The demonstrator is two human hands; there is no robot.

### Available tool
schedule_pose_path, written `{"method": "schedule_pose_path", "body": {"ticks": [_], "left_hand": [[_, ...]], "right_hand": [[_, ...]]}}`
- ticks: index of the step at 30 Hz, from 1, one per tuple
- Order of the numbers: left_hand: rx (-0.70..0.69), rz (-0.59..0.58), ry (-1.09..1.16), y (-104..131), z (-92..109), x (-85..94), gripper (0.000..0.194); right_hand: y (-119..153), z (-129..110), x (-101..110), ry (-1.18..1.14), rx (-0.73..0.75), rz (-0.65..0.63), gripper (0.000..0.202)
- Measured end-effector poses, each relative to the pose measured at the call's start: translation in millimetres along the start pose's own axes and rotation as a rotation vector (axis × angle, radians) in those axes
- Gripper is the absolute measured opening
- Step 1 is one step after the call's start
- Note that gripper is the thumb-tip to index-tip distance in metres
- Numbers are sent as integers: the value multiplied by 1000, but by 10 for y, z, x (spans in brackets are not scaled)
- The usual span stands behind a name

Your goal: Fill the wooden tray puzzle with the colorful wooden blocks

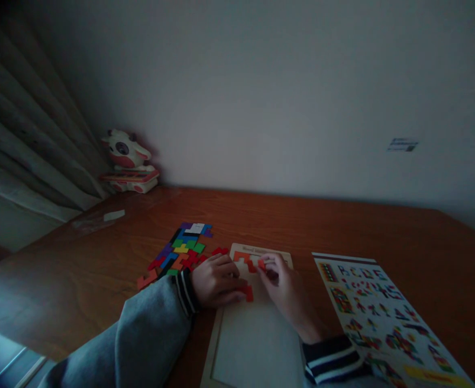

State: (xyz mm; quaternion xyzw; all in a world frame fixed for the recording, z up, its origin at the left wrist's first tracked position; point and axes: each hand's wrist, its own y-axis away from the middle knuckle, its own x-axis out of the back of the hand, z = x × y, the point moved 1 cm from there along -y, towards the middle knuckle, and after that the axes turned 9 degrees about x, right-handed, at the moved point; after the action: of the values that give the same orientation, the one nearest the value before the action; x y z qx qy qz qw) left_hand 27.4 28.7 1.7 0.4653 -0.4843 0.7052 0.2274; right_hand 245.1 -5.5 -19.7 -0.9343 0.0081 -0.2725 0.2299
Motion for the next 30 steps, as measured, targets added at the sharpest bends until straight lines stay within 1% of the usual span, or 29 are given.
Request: {"method": "schedule_pose_path", "body": {"ticks": [2, 4, 8, 10, 17, 20, 24, 30], "left_hand": [[25, 44, -16, -16, 8, 28, 32], [38, 60, -23, -29, 13, 47, 30], [-7, 26, -9, -39, 14, 33, 28], [-27, 20, 4, -35, 7, 9, 27], [-44, 50, -4, -21, -3, -44, 26], [-33, 47, -13, -27, 5, -29, 26], [-19, 51, -19, -33, 3, -6, 26], [-6, 69, 14, -22, -19, -21, 23]], "right_hand": [[10, 24, -28, -17, 11, -32, 23], [18, 41, -53, 16, 22, -64, 21], [22, 34, -80, 168, 95, -62, 22], [17, 17, -83, 204, 134, -59, 20], [10, -1, -71, 211, 129, -143, 23], [11, 4, -70, 208, 141, -145, 25], [6, -21, -68, 204, 152, -141, 32], [-3, -70, -58, 202, 177, -177, 22]]}}
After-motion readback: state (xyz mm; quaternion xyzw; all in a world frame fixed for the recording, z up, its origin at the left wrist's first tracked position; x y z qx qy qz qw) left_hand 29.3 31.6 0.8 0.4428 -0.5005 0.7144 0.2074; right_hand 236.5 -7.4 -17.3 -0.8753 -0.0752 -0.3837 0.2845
